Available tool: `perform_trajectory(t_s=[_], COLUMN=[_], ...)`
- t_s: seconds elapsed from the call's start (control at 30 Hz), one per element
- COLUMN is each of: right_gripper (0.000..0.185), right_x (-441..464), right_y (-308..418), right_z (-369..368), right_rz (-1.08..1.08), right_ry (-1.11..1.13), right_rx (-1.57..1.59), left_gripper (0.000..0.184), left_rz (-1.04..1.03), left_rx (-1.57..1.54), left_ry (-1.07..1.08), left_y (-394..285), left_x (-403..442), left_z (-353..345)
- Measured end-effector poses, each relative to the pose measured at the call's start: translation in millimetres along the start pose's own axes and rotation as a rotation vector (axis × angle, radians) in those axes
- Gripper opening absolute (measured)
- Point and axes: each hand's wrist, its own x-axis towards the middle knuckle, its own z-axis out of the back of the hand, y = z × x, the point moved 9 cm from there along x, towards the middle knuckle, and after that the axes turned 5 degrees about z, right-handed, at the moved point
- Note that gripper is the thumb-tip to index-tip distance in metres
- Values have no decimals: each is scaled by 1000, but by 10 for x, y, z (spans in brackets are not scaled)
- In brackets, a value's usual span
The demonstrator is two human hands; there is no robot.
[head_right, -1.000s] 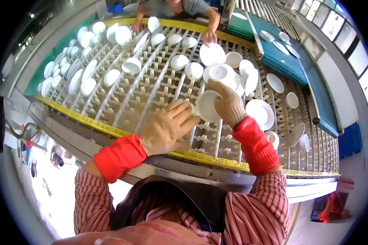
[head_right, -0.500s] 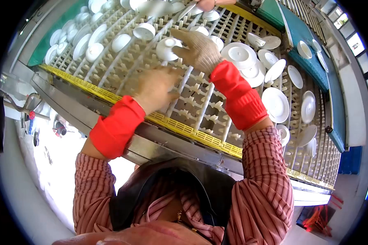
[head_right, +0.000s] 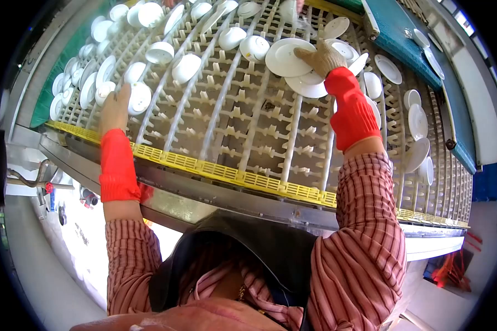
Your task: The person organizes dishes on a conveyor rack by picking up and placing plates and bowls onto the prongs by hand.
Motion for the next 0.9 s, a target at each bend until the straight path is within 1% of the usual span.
perform_trajectory(t_s=[0.1,0.13,0.17,0.2,0.23,0.27,0.3,0.33,0.37,0.43,0.47,0.57,0.6,0.7,0.83,0.87,0.9], right_gripper=[106,104,101,98,96,91,85,81,77,75,75,73,66,62,64,65,63], right_x=[179,267,301,319,339,359,281,272,242,113,-17,-338,-306,-567,-1016,-1068,-1098], right_y=[42,29,66,143,198,174,177,185,210,285,342,648,520,562,1181,1294,1497], right_z=[-105,-132,-149,-127,-159,-158,-101,-82,-36,50,76,1,-161,-210,-238,-262,-242], right_rz=[-68,-86,-96,-99,-101,-83,-132,-89,-51,-34,-35,28,89,-56,-48,-45,167], right_ry=[86,82,139,197,256,249,212,222,230,122,69,114,143,257,390,426,428], right_rx=[0,-2,9,19,29,40,56,120,182,205,222,630,554,758,749,744,677], left_gripper=[80,74,67,65,67,70,71,71,71,72,68,71,72,62,63,59,58], left_rz=[-138,-349,-472,-552,-635,-655,-688,-726,-713,-687,-715,-620,-635,-696,-499,-738,-791], left_rx=[-108,-97,-79,-87,-88,0,50,97,123,179,121,222,144,41,440,498,474], left_ry=[-56,-148,-182,-89,-102,-100,-132,-166,-152,-125,-168,170,94,114,379,254,238], left_y=[-571,-577,-828,-1126,-1280,-1443,-1596,-1753,-1874,-2053,-2056,-1852,-1791,-1584,-1120,-1224,-1180], left_x=[-410,-136,-173,-227,-146,-45,128,282,343,456,464,532,478,227,-146,-288,-365], left_z=[367,50,47,89,12,-58,-161,-246,-309,-411,-489,-970,-935,-723,-636,-600,-608])
